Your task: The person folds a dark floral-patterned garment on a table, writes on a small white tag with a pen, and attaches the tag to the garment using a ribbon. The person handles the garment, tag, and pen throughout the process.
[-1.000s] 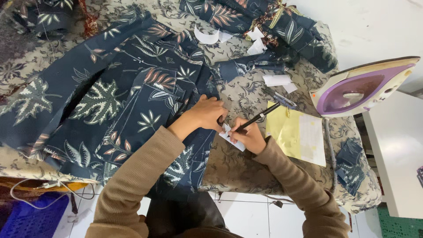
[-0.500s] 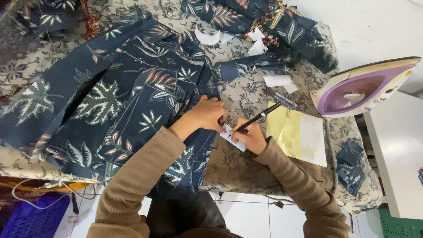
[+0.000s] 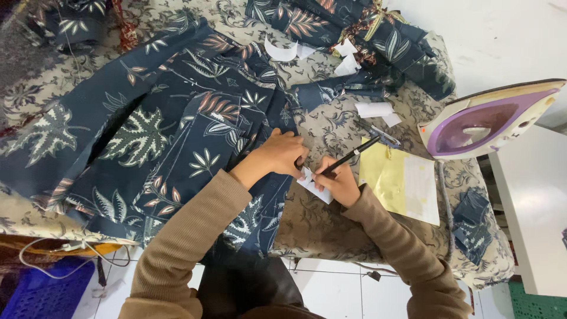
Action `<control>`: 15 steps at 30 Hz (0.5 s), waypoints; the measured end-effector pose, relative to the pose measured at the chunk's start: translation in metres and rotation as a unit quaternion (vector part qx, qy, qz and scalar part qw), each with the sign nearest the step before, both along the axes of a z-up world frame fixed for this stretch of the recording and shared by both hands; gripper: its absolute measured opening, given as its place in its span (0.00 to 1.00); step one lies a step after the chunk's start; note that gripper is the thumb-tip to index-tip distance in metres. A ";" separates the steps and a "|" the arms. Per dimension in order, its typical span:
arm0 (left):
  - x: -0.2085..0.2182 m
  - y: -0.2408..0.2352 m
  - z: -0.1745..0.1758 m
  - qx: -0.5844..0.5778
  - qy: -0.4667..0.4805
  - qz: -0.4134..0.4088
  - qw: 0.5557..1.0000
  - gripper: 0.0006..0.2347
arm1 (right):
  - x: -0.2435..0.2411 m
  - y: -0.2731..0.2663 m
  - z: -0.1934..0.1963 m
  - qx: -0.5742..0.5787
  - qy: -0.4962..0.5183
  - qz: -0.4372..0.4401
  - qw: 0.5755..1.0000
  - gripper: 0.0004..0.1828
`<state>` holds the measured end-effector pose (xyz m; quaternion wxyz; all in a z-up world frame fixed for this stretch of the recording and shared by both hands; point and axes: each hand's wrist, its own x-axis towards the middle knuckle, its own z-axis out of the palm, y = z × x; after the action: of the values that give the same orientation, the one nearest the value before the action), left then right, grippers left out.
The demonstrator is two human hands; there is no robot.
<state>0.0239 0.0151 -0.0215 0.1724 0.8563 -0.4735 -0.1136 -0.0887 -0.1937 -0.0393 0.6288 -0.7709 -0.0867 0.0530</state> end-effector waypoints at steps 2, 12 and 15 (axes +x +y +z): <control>0.000 -0.001 0.000 0.003 -0.003 -0.002 1.000 0.19 | -0.001 -0.001 0.001 0.007 0.001 -0.002 1.000 0.10; 0.000 -0.002 0.000 0.004 -0.004 -0.005 1.000 0.20 | 0.000 -0.003 0.000 0.014 -0.026 -0.008 1.000 0.09; 0.000 -0.002 -0.001 -0.001 0.001 -0.001 1.000 0.20 | 0.002 -0.003 -0.001 0.005 -0.010 -0.009 1.000 0.09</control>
<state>0.0243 0.0135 -0.0222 0.1735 0.8557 -0.4740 -0.1140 -0.0870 -0.1970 -0.0402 0.6323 -0.7689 -0.0867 0.0394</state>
